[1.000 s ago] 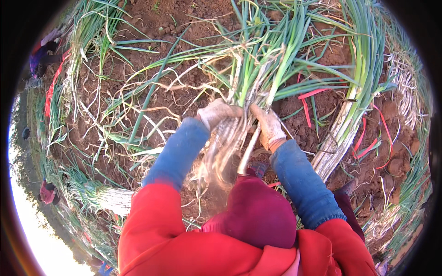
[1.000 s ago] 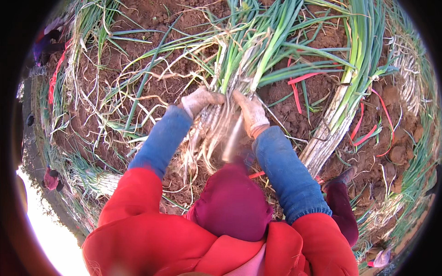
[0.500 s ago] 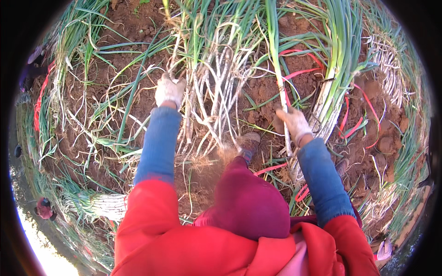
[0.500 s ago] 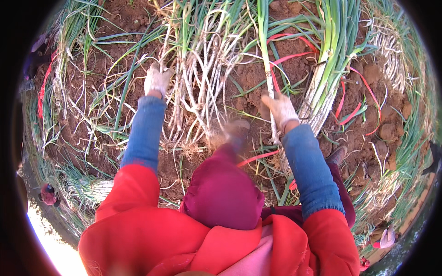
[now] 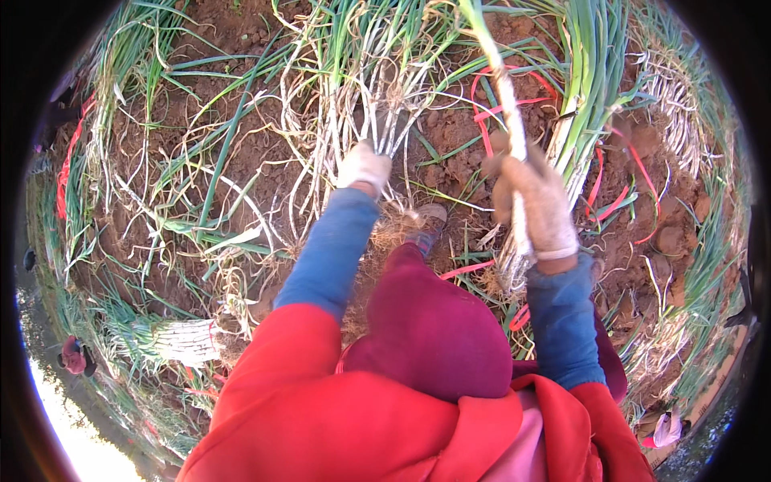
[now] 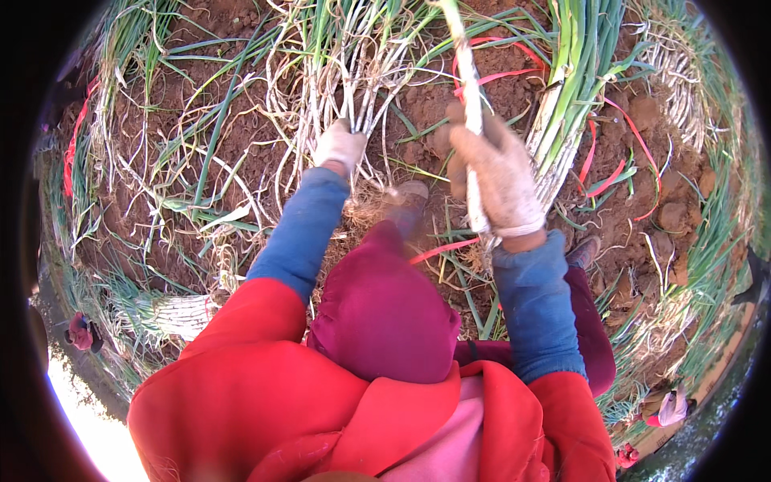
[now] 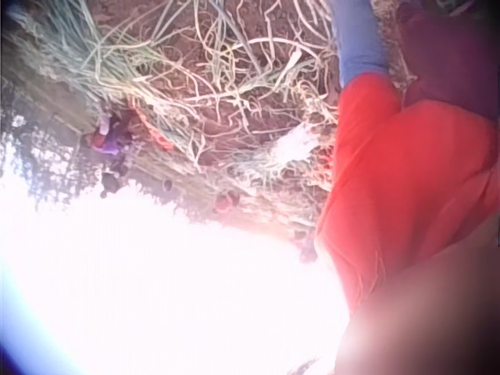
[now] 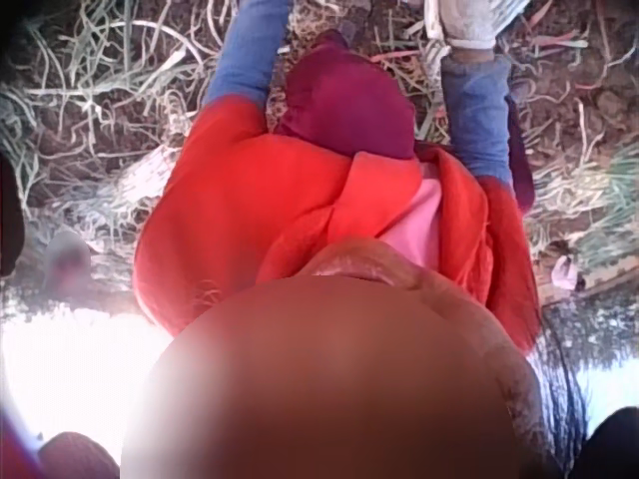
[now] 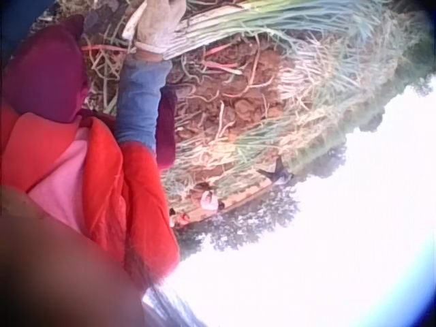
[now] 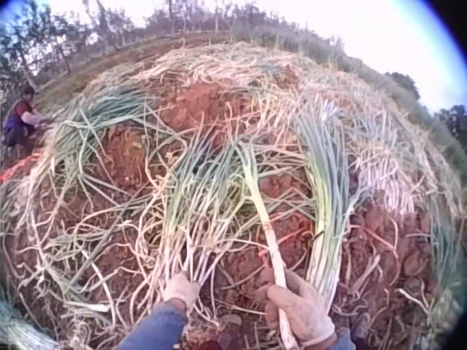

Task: The person gathers green onions from the ground, aligns them into bundles, and secures them with red ties. The person repeats this process multiple times, creating several neat bundles of onions.

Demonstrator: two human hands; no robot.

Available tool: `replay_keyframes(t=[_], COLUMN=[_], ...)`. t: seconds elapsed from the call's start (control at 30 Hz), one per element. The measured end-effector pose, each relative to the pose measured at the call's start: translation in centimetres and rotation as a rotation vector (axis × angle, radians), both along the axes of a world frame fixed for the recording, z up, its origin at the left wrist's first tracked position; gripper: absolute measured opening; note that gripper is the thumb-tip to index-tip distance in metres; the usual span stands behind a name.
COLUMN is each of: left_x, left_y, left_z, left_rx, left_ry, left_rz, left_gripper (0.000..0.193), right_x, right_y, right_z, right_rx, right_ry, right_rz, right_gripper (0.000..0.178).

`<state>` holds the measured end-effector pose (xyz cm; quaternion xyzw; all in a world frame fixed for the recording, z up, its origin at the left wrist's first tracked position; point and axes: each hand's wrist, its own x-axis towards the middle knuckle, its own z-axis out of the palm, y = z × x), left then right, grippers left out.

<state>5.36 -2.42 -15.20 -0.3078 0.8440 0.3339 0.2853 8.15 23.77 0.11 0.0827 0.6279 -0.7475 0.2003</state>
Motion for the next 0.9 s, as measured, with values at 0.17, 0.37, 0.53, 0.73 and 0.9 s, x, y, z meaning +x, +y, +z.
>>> replay_keyframes(t=[0.17,0.37,0.53,0.73,0.9], left_x=[0.7,0.7,0.9,-1.0,-2.6], left_y=[-3.5,3.9,3.2,-3.8,-4.4], left_z=[-1.1,1.8,2.7,-1.7,-3.9], left_rx=[0.039,0.131,0.139,-0.302,-0.38], left_ry=[0.145,-0.088,0.157,0.023,0.081], left_rz=[-0.126,-0.345,-0.216,-0.375,-0.515], left_gripper=[0.048,0.047,0.06,0.057,0.034], right_x=[3.5,0.4,0.2,3.8,2.7], right_y=[-1.2,-0.9,-0.2,-2.2,-1.7], right_z=[-5.0,0.8,2.3,-5.1,-4.0], right_rx=[0.229,-0.058,-0.044,-0.062,-0.131], right_ry=[-0.683,-0.237,-0.174,-0.631,-0.457], right_rz=[-0.125,-0.001,-0.043,0.126,0.109], right_gripper=[0.034,0.035,0.04,0.032,0.032])
